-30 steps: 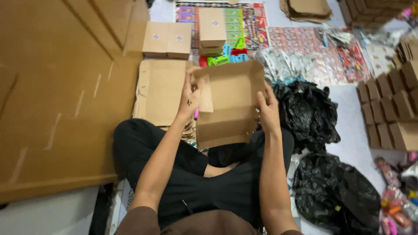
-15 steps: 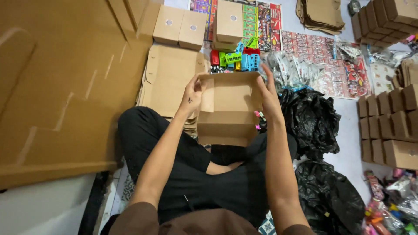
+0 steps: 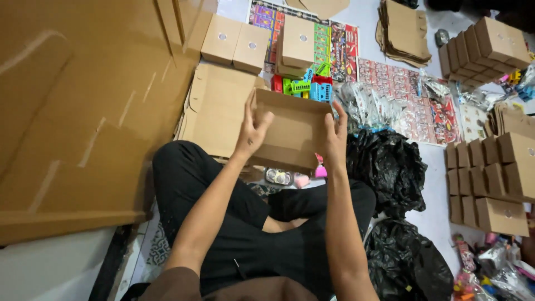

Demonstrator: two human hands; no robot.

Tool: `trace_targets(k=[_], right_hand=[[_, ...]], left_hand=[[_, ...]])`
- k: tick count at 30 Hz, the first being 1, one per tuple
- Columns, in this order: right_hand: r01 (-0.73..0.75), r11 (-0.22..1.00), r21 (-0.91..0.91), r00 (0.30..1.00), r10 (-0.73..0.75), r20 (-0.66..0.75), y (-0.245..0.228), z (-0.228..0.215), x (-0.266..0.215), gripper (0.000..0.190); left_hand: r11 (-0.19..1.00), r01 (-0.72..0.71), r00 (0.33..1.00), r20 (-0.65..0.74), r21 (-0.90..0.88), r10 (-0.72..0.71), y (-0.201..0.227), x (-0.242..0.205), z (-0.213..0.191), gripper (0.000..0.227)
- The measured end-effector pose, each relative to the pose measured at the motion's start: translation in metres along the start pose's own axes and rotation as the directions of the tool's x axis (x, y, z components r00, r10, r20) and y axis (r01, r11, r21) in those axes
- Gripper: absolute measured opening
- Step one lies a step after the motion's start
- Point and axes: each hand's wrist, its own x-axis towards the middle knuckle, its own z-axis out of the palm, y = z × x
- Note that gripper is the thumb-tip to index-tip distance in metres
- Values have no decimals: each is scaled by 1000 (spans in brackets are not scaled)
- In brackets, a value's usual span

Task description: The person sits on the floor and assembles small cardboard boxes by folding the flaps and tucking the tabs into slots. They handle multiple flat-packed boxes one at a time, folding them into shape and securing the edges. The workspace is cluttered with packaging materials and toys.

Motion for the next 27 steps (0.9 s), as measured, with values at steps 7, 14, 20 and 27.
trace_targets(k=[7, 14, 20, 27], right_hand=[[-167, 909, 382, 959, 239, -149, 54, -24, 37, 21], [-223, 808, 545, 961, 275, -14, 87, -56, 53, 23], [-125, 888, 442, 991, 132, 16, 58, -56, 32, 42], [-125, 961, 248, 989, 139, -39, 85, -86, 44, 23]], left_hand=[[951, 30, 987, -141, -309, -77, -30, 1, -1, 58], [883, -25, 987, -153, -469, -53, -51, 5, -9, 41], [806, 65, 986, -88, -589, -144, -67, 10, -10, 38], [769, 109, 986, -28, -629, -163, -39, 13, -14, 43]])
